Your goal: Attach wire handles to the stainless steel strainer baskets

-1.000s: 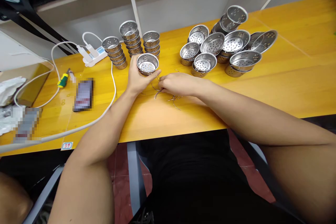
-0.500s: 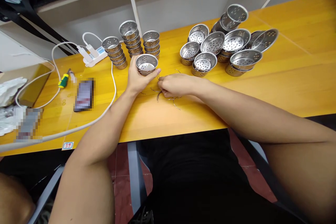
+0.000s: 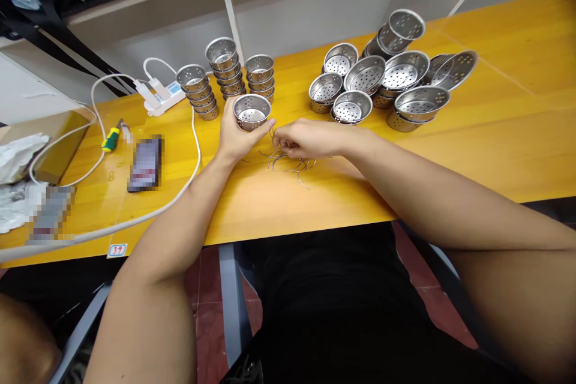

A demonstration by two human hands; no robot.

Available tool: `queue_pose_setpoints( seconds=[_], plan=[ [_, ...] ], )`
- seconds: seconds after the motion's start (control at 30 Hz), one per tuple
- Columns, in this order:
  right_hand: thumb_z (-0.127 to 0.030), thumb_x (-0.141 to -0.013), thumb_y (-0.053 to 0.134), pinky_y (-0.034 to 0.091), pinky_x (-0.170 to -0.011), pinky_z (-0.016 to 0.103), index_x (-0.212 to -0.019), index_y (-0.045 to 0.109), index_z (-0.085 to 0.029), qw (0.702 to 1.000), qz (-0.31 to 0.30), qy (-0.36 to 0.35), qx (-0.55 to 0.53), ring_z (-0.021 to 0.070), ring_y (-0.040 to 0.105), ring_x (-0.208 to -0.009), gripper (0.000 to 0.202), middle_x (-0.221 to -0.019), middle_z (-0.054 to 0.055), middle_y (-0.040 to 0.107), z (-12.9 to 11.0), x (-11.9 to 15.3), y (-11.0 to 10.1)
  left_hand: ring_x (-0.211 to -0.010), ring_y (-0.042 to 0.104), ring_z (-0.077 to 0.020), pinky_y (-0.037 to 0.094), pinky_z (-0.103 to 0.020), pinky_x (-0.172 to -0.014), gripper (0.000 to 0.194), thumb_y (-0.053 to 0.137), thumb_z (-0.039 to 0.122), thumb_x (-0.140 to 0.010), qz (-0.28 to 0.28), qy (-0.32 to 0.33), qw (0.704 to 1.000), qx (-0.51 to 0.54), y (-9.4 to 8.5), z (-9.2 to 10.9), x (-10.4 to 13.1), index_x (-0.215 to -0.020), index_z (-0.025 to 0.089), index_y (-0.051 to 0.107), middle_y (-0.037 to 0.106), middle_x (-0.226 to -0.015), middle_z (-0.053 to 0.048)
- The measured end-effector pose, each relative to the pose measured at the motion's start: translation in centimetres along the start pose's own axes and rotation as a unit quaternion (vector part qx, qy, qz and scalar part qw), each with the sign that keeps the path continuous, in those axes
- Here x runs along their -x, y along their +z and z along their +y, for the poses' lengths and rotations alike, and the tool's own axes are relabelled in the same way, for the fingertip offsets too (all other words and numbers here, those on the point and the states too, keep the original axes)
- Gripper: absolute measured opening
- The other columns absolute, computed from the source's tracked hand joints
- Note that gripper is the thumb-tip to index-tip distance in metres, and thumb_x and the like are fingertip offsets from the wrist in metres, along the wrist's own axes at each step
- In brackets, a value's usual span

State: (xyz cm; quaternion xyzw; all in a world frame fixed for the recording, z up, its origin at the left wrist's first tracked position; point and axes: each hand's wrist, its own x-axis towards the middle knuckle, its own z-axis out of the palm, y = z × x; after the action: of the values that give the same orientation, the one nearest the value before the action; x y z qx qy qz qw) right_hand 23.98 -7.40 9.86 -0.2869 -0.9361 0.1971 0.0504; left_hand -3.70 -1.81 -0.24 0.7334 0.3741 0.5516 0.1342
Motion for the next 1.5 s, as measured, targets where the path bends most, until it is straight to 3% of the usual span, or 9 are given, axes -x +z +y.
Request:
queue_pose_setpoints(
  seconds=[0.23, 0.4, 0.53, 0.63, 0.77, 0.97, 1.1, 1.27, 1.5],
  plan=[
    [-0.022, -0.109, 0.074, 0.048, -0.075, 0.029, -0.11, 0.082, -0.019, 0.981, 0.069, -0.067, -0.171, 0.0151, 0.065, -0.074, 0.009, -0.087, -0.001, 0.078, 1.0, 1.1, 0.2, -0.151, 0.078, -0.0357, 0.061, -0.063, -0.142, 0.102, 0.098, 0.096, -0.084, -0.006, 0.003, 1.0, -0.005, -0.2, -0.8, 0.1, -0.155, 0.032, 0.062, 0.075, -0.149, -0.01],
    [-0.05, -0.115, 0.081, 0.041, -0.064, 0.029, -0.13, 0.082, -0.019, 0.938, 0.091, -0.096, -0.32, 0.0133, 0.053, -0.065, 0.034, -0.081, -0.005, 0.068, 0.2, 1.4, 0.3, -0.15, 0.08, -0.0355, 0.064, -0.061, -0.138, 0.108, 0.096, 0.098, -0.085, -0.012, 0.011, 1.0, 0.008, -0.3, -0.7, 0.0, -0.161, 0.035, 0.054, 0.074, -0.154, -0.011],
    [-0.07, -0.112, 0.085, 0.044, -0.067, 0.03, -0.117, 0.077, -0.022, 0.918, 0.189, -0.096, -0.334, 0.0151, 0.055, -0.072, 0.049, -0.087, -0.001, 0.071, 0.2, 0.9, 0.5, -0.144, 0.084, -0.0334, 0.068, -0.058, -0.134, 0.109, 0.098, 0.097, -0.083, -0.024, 0.005, 1.0, 0.012, -0.2, -0.3, 0.0, -0.16, 0.037, 0.051, 0.075, -0.15, -0.009],
    [-0.077, -0.116, 0.078, 0.045, -0.067, 0.032, -0.12, 0.072, -0.025, 0.914, 0.249, -0.045, -0.316, 0.0175, 0.052, -0.071, 0.053, -0.078, -0.004, 0.059, 0.5, 0.7, 0.6, -0.146, 0.083, -0.0329, 0.067, -0.058, -0.135, 0.11, 0.099, 0.095, -0.084, -0.047, 0.009, 0.999, 0.027, -0.1, -0.2, 0.2, -0.165, 0.04, 0.047, 0.074, -0.152, -0.008],
    [-0.073, -0.122, 0.07, 0.05, -0.068, 0.035, -0.131, 0.07, -0.027, 0.907, 0.322, 0.033, -0.27, 0.0196, 0.047, -0.066, 0.047, -0.071, -0.007, 0.049, 1.2, 0.2, 1.0, -0.143, 0.083, -0.0303, 0.067, -0.055, -0.133, 0.116, 0.101, 0.096, -0.081, -0.072, 0.019, 0.996, 0.055, 0.2, 0.0, 0.6, -0.167, 0.042, 0.044, 0.07, -0.153, -0.006],
    [-0.051, -0.119, 0.084, 0.053, -0.075, 0.04, -0.116, 0.067, -0.029, 0.895, 0.396, 0.014, -0.204, 0.0186, 0.047, -0.062, 0.028, -0.068, -0.008, 0.049, 1.8, -1.8, 2.1, -0.134, 0.081, -0.0273, 0.067, -0.047, -0.125, 0.115, 0.109, 0.089, -0.076, -0.078, 0.027, 0.993, 0.089, 1.3, 1.1, 0.9, -0.157, 0.034, 0.049, 0.068, -0.147, -0.006],
    [-0.032, -0.119, 0.08, 0.049, -0.075, 0.041, -0.114, 0.066, -0.029, 0.9, 0.404, 0.029, -0.16, 0.0187, 0.047, -0.061, 0.015, -0.067, -0.009, 0.051, 1.8, -2.3, 2.5, -0.127, 0.082, -0.0248, 0.068, -0.043, -0.117, 0.107, 0.106, 0.089, -0.082, -0.077, 0.012, 0.992, 0.096, 1.6, 1.6, 0.9, -0.153, 0.033, 0.049, 0.069, -0.144, -0.006],
    [-0.035, -0.119, 0.081, 0.046, -0.074, 0.041, -0.115, 0.064, -0.029, 0.893, 0.419, 0.03, -0.161, 0.0187, 0.047, -0.061, 0.018, -0.067, -0.009, 0.051, 1.9, -2.5, 2.5, -0.128, 0.082, -0.0255, 0.069, -0.044, -0.116, 0.103, 0.104, 0.088, -0.086, -0.079, -0.003, 0.992, 0.095, 1.6, 1.8, 1.0, -0.153, 0.034, 0.048, 0.07, -0.147, -0.007],
    [-0.022, -0.115, 0.08, 0.041, -0.072, 0.041, -0.109, 0.063, -0.029, 0.896, 0.411, 0.031, -0.167, 0.0177, 0.046, -0.06, 0.019, -0.066, -0.009, 0.053, 1.6, -2.5, 2.4, -0.135, 0.082, -0.028, 0.069, -0.046, -0.121, 0.103, 0.101, 0.091, -0.087, -0.079, -0.006, 0.993, 0.085, 1.8, 1.6, 1.0, -0.154, 0.033, 0.048, 0.07, -0.151, -0.009]
  ],
)
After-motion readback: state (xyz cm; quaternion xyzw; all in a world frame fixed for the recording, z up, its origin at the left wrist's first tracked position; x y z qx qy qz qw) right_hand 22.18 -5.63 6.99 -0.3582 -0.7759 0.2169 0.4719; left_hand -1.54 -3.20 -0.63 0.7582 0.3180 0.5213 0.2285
